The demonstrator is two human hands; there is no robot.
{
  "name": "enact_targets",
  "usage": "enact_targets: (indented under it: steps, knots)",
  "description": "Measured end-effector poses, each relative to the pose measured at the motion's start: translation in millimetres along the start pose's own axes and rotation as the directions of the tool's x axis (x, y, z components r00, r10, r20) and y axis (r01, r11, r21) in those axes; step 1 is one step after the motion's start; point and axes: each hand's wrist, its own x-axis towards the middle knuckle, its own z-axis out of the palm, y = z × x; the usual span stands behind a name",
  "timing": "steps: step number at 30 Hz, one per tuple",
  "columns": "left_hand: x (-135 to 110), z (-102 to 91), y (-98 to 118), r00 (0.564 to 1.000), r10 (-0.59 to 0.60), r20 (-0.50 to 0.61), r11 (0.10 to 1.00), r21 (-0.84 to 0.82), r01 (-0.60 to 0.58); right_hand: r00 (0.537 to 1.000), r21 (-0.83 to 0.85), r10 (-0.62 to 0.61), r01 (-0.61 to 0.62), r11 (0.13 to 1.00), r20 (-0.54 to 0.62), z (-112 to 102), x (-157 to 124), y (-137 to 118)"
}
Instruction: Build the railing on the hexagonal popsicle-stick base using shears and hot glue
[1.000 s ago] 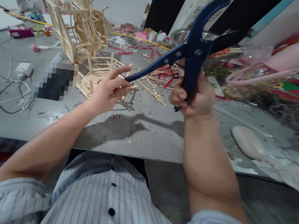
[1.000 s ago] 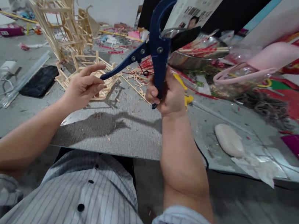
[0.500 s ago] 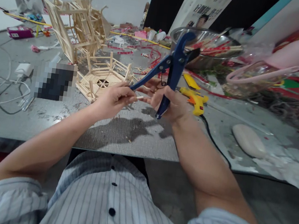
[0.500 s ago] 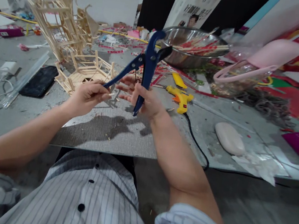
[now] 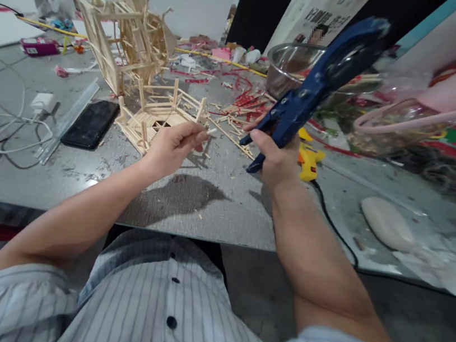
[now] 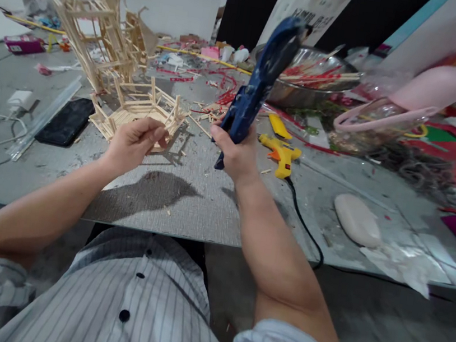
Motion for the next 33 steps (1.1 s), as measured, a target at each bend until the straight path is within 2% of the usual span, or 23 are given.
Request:
enact_targets:
  steps: [2,4,7,9,12,16,22,28,33]
  knots:
    - [4,-6.0,0,0.999,-0.006,-0.054,0.997,0.071,0.010,0.993,-0.213,-0.091,0.106,0.971,0.078,-8,1,11]
    - [6,-10.3,0,0.995,0.022,-0.094,0.993,0.117,-0.011,0.965,-0.385,-0.163,0.233,0.893,0.206,-12,1,17]
    - [9,-12.7,-3,0.990,0.064,-0.125,0.987,0.151,-0.045,0.903,-0.519,-0.237,0.404,0.753,0.359,-11,-1,19]
    - [9,-12.9,-4,0.989,0.081,-0.123,0.984,0.169,-0.060,0.882,-0.560,-0.242,0.448,0.696,0.405,-8,-2,19]
    - [9,-13.0,-3,0.991,0.090,-0.103,0.979,0.191,-0.069,0.882,-0.604,-0.194,0.440,0.665,0.429,-5,-4,20]
    - [8,-13.4,-3,0.993,0.096,-0.066,0.976,0.204,-0.081,0.885,-0.609,-0.140,0.412,0.678,0.444,-3,-7,22]
    - [6,-12.9,-10,0.997,0.055,-0.053,0.979,0.198,-0.043,0.859,-0.608,-0.084,0.422,0.672,0.504,-1,-10,16]
    - [6,-10.8,-13,0.998,0.048,-0.045,0.989,0.145,-0.041,0.852,-0.614,-0.092,0.442,0.654,0.515,1,-12,12]
    - [6,-11.3,-8,0.998,0.051,-0.039,0.985,0.169,-0.043,0.862,-0.657,-0.048,0.419,0.627,0.504,1,-13,8]
